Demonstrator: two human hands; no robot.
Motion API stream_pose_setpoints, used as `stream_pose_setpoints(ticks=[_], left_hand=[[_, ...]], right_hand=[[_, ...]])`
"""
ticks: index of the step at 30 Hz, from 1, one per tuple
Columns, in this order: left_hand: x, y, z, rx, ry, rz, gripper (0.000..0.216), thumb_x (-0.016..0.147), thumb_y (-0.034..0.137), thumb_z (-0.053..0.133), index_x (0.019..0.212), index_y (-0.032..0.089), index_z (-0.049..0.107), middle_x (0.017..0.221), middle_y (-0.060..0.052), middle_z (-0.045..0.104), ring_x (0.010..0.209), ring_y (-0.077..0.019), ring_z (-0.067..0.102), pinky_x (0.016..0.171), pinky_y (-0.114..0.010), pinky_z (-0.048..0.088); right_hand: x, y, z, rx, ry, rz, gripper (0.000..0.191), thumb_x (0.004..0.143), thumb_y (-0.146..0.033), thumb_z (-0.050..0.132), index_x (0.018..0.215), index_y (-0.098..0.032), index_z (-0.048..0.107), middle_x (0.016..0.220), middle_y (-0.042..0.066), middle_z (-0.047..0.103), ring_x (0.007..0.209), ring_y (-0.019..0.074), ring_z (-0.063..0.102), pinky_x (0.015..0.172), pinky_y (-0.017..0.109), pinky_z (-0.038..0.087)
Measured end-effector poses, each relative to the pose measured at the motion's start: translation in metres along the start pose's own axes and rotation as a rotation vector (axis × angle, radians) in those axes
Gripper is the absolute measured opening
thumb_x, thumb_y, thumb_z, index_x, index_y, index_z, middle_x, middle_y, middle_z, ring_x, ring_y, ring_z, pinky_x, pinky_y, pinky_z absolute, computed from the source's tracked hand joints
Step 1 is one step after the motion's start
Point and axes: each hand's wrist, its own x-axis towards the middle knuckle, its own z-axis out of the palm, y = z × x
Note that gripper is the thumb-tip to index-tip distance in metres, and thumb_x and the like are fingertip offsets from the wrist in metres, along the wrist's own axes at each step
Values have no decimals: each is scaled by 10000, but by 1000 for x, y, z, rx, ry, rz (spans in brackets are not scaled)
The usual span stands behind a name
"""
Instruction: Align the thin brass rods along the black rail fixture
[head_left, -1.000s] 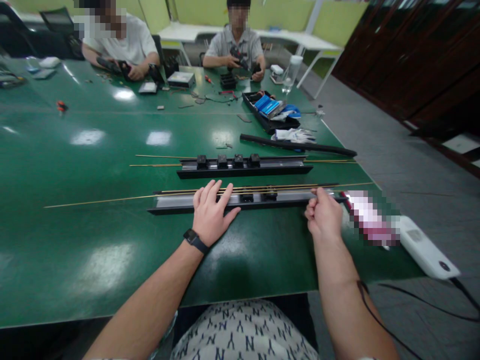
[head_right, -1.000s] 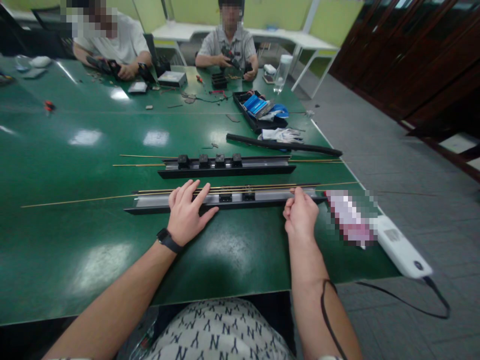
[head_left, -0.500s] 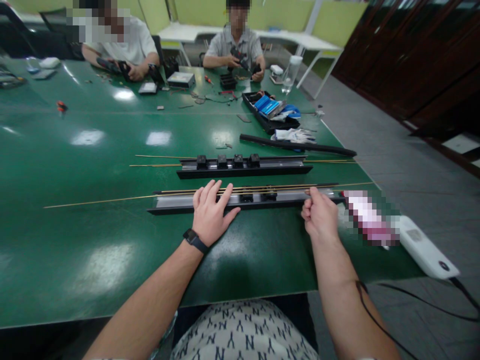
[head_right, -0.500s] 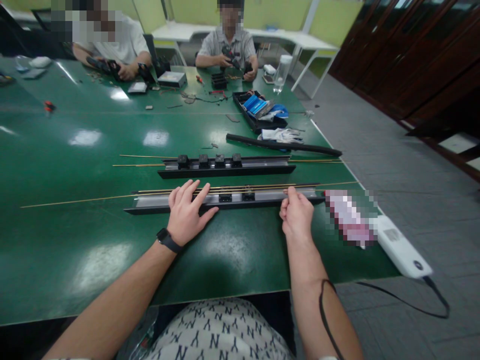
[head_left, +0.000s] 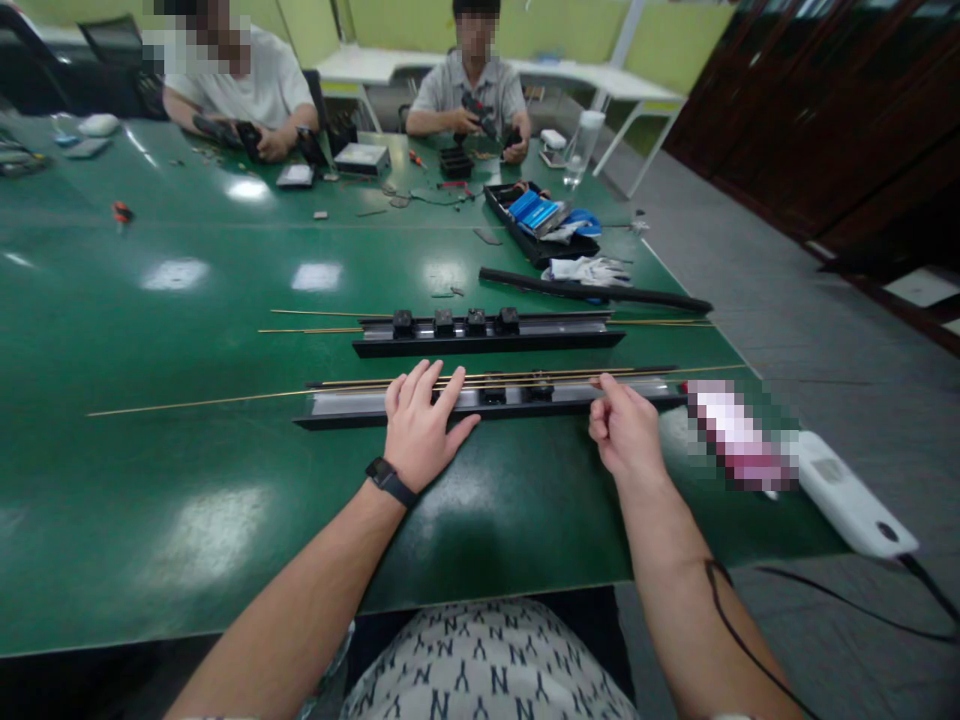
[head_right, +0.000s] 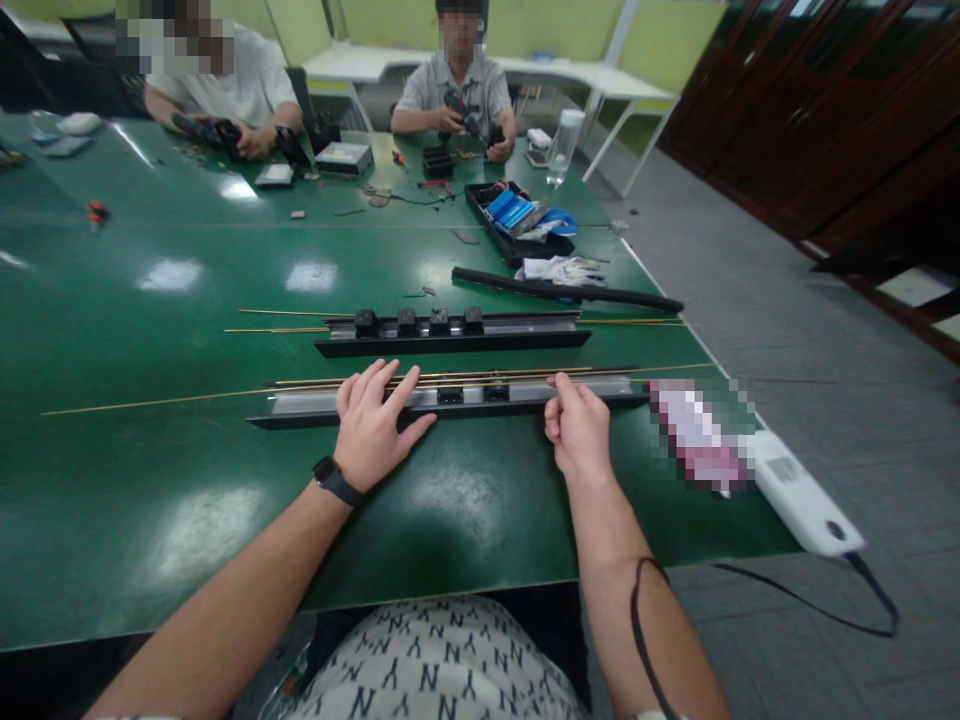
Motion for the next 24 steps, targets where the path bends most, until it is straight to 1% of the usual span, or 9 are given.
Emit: stream_pose_setpoints(ticks=[3,7,13,16,19,24], left_hand=[[0,0,0,-4,0,-1,608,931,525,633,1469,255,551,1508,-163,543,1457,-335,435,1208,-522,262],[-1,0,-1,-4,1,-1,599,932,516,633,1466,256,554,1505,-163,547,1458,-335,434,1206,-526,261],[-1,0,0,-14,-3,-4,602,930,512,637,1469,257,552,1511,-165,540,1459,-339,432,1207,-530,261],[0,-1,0,-23,0,-2,604,927,507,643,1470,260,551,1512,-164,539,1459,-342,433,1209,-535,258],[0,-1,0,-17,0,1,600,935,509,632,1473,258,547,1511,-165,539,1457,-336,437,1206,-531,263],[0,0,-1,-12,-11,-1,604,932,503,636,1475,253,544,1509,-168,539,1459,-337,431,1204,-528,266]], right_hand=[[1,-1,-2,21,35,-5,254,772,-375,788,867,-172,669,468,-58,528,308,55,364,295,145,229],[0,-2,-1,42,34,15,248,755,-353,806,837,-173,657,468,-60,523,313,49,357,297,141,234],[-5,1,4,-10,-88,54,351,725,-427,874,824,-175,649,462,-68,507,301,38,337,287,130,226],[-5,2,5,-25,-115,75,371,722,-446,878,835,-171,656,458,-66,510,298,40,340,286,130,229],[-3,2,2,-14,-93,69,350,737,-439,858,854,-166,673,463,-59,521,298,44,345,282,135,220],[1,2,-1,32,-17,22,252,770,-368,798,864,-164,684,464,-60,522,308,48,349,287,142,226]])
